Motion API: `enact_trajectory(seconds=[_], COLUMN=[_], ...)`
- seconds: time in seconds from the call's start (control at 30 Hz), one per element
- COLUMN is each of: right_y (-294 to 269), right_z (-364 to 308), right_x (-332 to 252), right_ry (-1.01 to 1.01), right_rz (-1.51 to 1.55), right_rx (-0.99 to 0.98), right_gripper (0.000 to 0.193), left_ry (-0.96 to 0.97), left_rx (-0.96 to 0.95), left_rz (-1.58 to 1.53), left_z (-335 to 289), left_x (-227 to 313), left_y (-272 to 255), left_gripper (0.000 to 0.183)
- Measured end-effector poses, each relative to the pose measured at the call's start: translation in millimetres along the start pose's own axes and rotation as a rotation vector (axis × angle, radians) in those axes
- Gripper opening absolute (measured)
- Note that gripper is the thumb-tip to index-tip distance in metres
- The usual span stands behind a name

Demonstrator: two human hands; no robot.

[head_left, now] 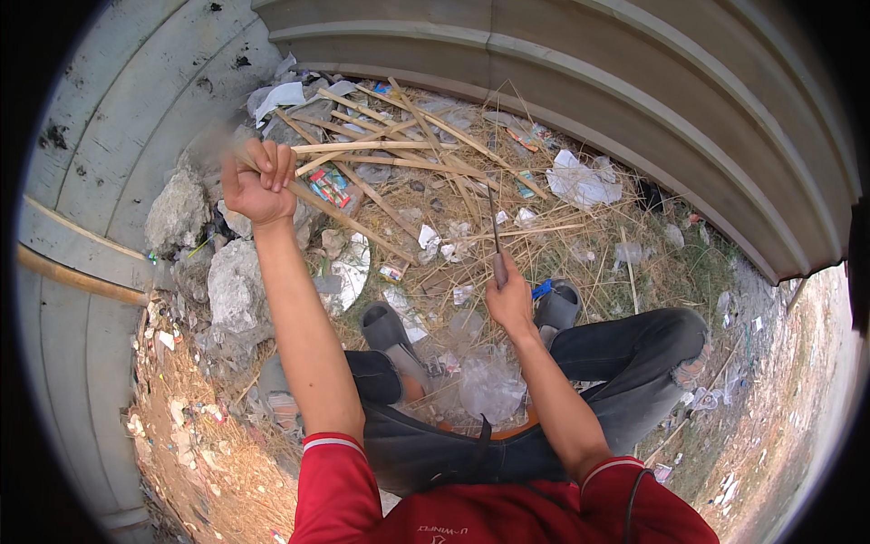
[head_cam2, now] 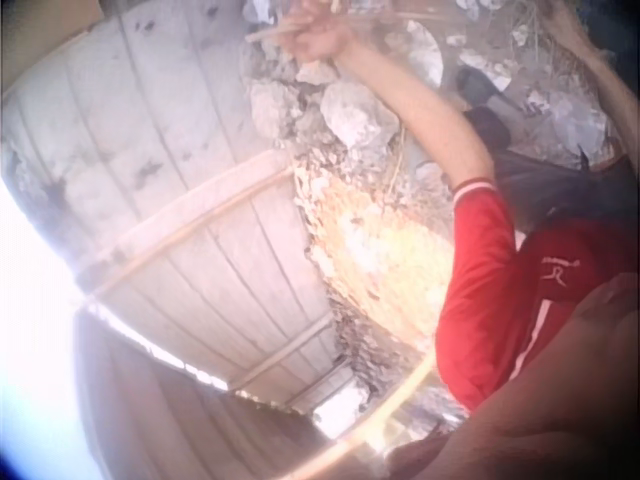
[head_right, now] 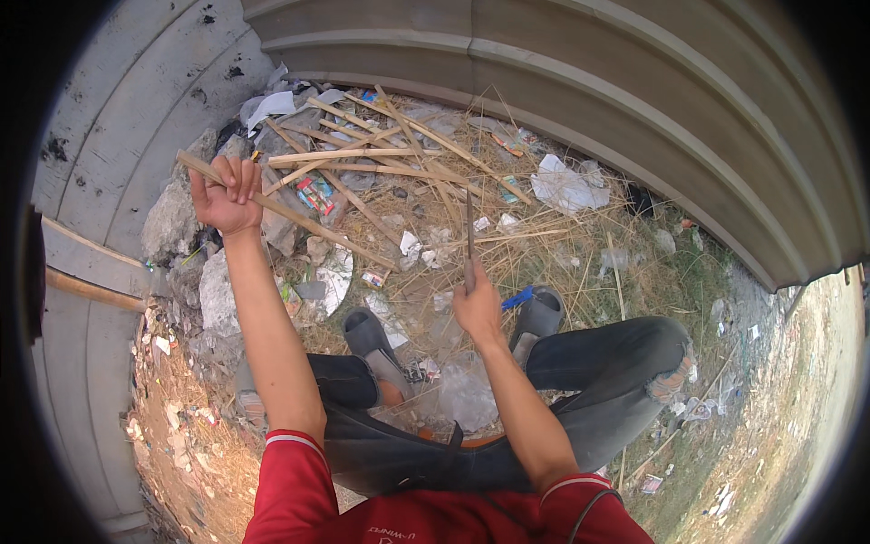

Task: The person sits on the ground inside a concrete structure and uses a knife to shave thin strips from bamboo sticks. They repeatedly hold the bamboo and scrape the blade along its length to remove the outer layer, creating fine shavings.

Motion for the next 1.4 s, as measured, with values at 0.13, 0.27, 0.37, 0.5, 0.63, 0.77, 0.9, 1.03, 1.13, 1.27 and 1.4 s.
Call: enact_trajectory(seconds=[0.13, 0.27, 0.37, 0.5, 0.63, 0.77, 0.9, 1.03, 1.13, 1.27, 1.4], right_y=[-4, 11, 29, 49, 48, 31, 12, 50, 81, 103, 98], right_z=[49, 88, 80, 75, 81, 74, 98, 139, 173, 190, 213], right_x=[20, 111, 156, 227, 249, 196, 170, 120, 120, 130, 155], right_ry=[-0.203, -0.017, 0.127, 0.026, -0.167, -0.174, -0.118, -0.163, -0.022, 0.200, 0.325], right_rz=[-0.057, -0.306, -0.565, -0.901, -1.082, -0.769, -0.485, -0.329, -0.269, -0.173, -0.231], right_rx=[0.235, 0.087, -0.100, -0.181, -0.111, 0.073, 0.302, 0.179, 0.092, 0.090, -0.017], right_gripper=[0.065, 0.061, 0.052, 0.048, 0.049, 0.042, 0.036, 0.035, 0.036, 0.040, 0.043], left_ry=[-0.028, -0.019, -0.010, -0.017, -0.039, -0.016, -0.001, -0.019, -0.030, -0.034, -0.051], left_rx=[-0.026, -0.003, 0.017, -0.009, -0.040, -0.003, -0.035, -0.041, -0.041, -0.052, -0.082], left_rz=[-0.004, -0.034, -0.010, -0.003, -0.026, 0.041, 0.033, 0.046, 0.009, 0.020, -0.003], left_z=[5, 4, 0, 6, 12, 8, 22, 32, 38, 41, 46], left_x=[-13, -12, -2, -10, -21, -17, -29, -41, -56, -60, -73], left_y=[14, 13, 0, 8, 19, 9, 22, 31, 37, 44, 56], left_gripper=[0.058, 0.058, 0.058, 0.060, 0.061, 0.062, 0.062, 0.062, 0.062, 0.061, 0.060])
Point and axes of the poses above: each hand's wrist, its own z-axis towards the middle knuckle, its own y-axis out of the palm, x = y × z, the point moved 9 cm from there along z, towards the middle knuckle, and after that the axes turned 2 degrees about -x, right-handed, at the moved point
